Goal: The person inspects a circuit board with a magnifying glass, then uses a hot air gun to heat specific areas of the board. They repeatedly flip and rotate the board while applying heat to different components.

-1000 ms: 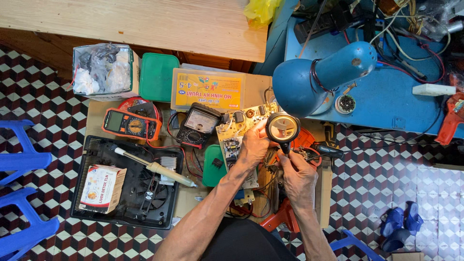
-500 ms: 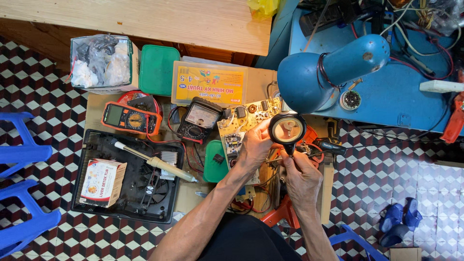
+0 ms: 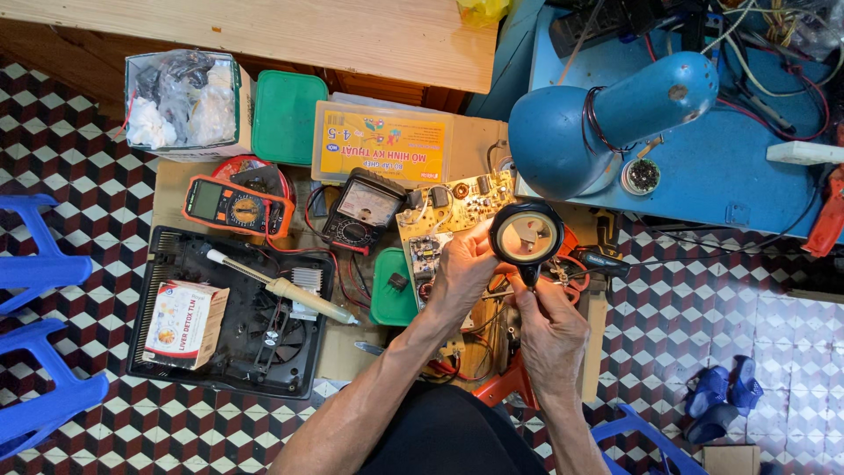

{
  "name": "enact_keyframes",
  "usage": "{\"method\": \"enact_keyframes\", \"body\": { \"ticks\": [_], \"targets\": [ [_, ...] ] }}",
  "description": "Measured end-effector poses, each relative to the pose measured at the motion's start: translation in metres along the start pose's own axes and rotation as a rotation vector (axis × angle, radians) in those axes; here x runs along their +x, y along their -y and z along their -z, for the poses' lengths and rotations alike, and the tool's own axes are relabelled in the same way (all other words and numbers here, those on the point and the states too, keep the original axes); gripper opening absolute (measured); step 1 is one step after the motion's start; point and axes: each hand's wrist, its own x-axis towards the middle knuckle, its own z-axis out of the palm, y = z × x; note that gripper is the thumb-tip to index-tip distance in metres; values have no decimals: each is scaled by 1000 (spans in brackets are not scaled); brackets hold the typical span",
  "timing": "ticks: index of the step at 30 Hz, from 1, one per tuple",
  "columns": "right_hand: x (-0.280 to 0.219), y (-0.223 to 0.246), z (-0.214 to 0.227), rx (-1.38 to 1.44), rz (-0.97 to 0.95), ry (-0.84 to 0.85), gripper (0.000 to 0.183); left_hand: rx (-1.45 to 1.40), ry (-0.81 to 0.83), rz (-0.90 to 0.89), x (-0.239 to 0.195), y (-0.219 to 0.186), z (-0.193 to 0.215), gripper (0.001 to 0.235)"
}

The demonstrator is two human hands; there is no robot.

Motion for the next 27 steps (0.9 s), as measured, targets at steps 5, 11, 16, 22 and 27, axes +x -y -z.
{"method": "enact_keyframes", "body": {
  "ticks": [5, 11, 16, 22, 27],
  "targets": [
    [-4, 3, -2, 21, -27, -30, 17, 30, -20, 30, -1, 3, -2, 40],
    [-6, 5, -1, 50, -58, -46, 15, -12, 5, 20, -2, 3, -5, 45],
    [-8, 1, 1, 50, -42, -62, 14, -56, 16, 14, -1, 5, -8, 50],
    [-6, -8, 2, 61, 15, -39, 14, -15, -45, 44, 3, 14, -9, 49],
    [-7, -11, 2, 73, 1, -45, 13, -190, -46, 70, 9, 24, -7, 51]
  ]
}}
